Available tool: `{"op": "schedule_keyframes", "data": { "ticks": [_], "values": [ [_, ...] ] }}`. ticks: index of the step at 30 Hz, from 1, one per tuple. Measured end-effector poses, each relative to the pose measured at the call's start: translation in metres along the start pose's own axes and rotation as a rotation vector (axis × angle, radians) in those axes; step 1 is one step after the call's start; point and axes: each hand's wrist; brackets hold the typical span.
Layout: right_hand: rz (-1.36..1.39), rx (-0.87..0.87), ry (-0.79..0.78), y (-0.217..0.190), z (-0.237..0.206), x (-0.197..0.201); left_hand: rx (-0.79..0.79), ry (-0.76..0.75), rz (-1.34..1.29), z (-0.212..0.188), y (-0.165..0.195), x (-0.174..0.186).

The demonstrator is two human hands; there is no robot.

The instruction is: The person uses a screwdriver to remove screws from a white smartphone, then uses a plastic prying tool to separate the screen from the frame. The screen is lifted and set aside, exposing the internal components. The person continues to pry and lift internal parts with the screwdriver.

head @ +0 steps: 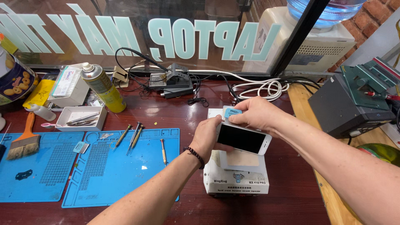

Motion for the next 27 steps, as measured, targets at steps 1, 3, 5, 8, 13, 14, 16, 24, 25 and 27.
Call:
{"op": "schedule_keyframes", "data": {
  "ticks": [1, 3, 5, 8, 13, 14, 16, 24, 25, 27],
  "values": [
    [-0.017, 0.089, 0.009, 0.001, -0.001, 0.001, -0.007, -0.001, 0.008, 0.0, 0.001, 0.0],
    [-0.052, 0.259, 0.032, 0.007, -0.009, 0.004, -0.015, -0.009, 0.024, 0.0, 0.001, -0.002],
    [-0.004, 0.348, 0.16, 0.012, -0.018, 0.014, 0.017, 0.005, 0.046, -0.001, 0.001, -0.002],
    [-0.157, 0.391, 0.283, 0.021, -0.039, 0.033, -0.007, -0.014, 0.129, 0.0, 0.002, -0.003],
    [-0.267, 0.381, 0.348, 0.038, -0.067, 0.033, 0.002, 0.012, 0.151, 0.001, 0.003, -0.004],
    [-0.317, 0.387, 0.372, 0.039, -0.07, 0.032, 0.002, 0.013, 0.151, 0.001, 0.003, -0.004],
    [-0.392, 0.347, 0.402, 0.039, -0.074, 0.028, 0.003, 0.02, 0.152, 0.002, 0.003, -0.005],
    [-0.461, 0.384, 0.44, 0.041, -0.083, 0.024, 0.005, 0.041, 0.173, 0.003, 0.003, -0.004],
    [-0.471, 0.393, 0.443, 0.041, -0.082, 0.024, 0.009, 0.044, 0.175, 0.004, 0.004, -0.004],
    [-0.491, 0.41, 0.453, 0.042, -0.083, 0.024, 0.018, 0.049, 0.178, 0.005, 0.004, -0.005]
  ]
}}
Point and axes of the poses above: each hand's wrist, its own z-axis towards the middle knuckle, its own x-axis out of the back of the hand, y = z × x, and after that the axes turned 1 degree about y, right-handed
